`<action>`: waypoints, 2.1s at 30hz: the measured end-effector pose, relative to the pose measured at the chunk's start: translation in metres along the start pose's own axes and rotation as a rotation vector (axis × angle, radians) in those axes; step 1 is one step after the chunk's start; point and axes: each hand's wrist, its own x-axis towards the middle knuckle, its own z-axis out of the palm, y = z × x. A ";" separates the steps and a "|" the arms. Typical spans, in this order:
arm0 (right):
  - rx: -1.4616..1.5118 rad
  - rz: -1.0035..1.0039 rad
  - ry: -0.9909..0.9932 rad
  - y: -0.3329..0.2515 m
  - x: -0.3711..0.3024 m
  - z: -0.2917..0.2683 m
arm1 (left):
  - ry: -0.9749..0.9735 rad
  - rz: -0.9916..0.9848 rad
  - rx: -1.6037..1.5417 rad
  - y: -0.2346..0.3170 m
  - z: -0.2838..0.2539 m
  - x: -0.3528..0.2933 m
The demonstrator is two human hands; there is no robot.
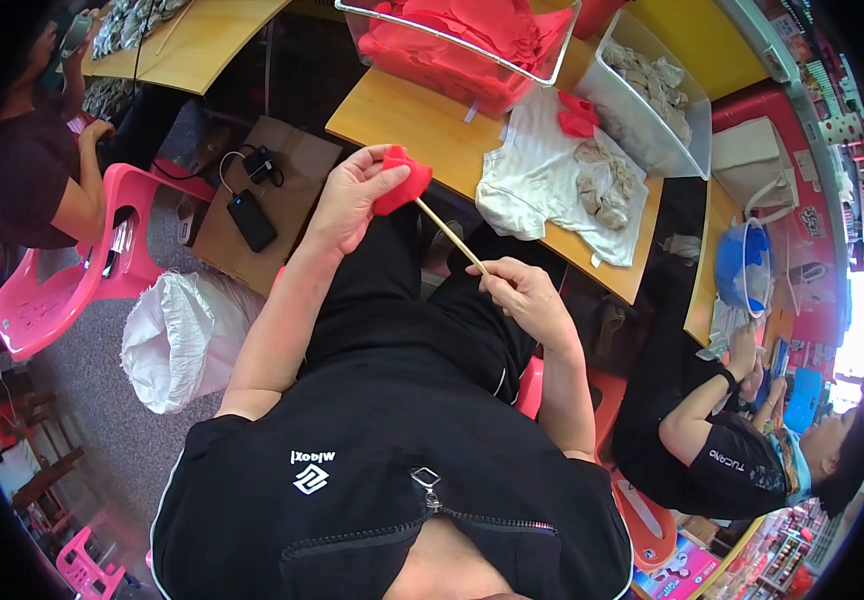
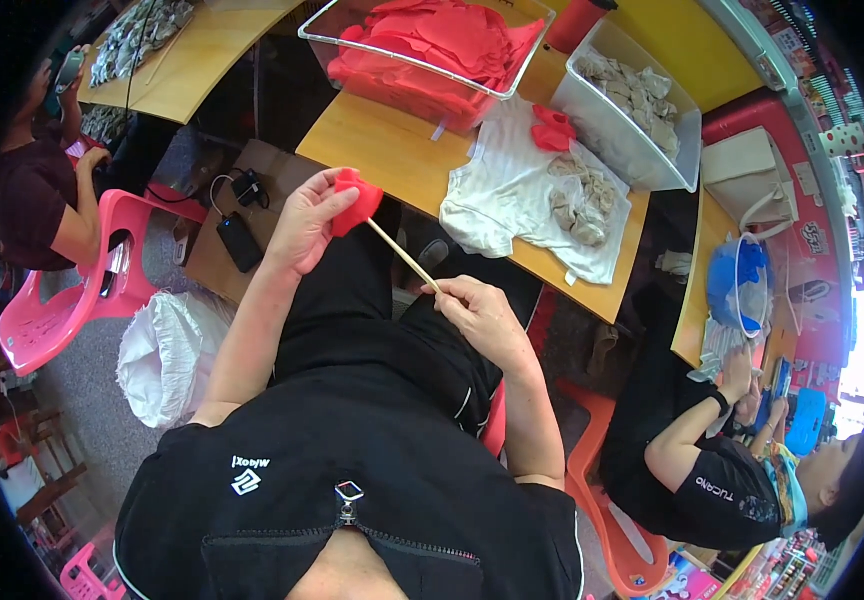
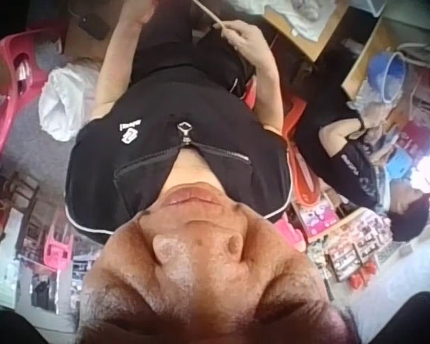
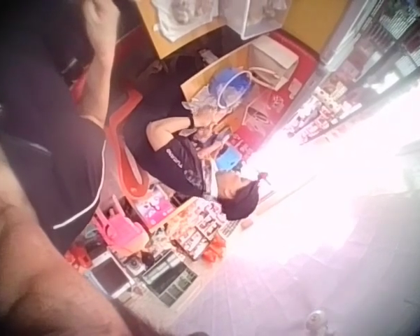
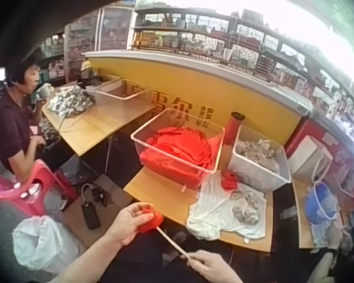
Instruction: Assembling a leather product by stuffing and shaping red material using a stick.
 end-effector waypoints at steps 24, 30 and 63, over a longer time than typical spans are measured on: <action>0.482 0.041 0.031 0.039 0.031 0.032 | -0.260 -0.321 0.310 -0.011 0.011 -0.013; 0.260 -0.033 0.025 0.034 0.039 0.028 | -0.242 -0.328 0.303 -0.009 0.010 -0.014; 1.020 -0.008 -0.048 0.018 0.078 0.086 | -0.067 0.027 -0.144 0.001 -0.012 0.000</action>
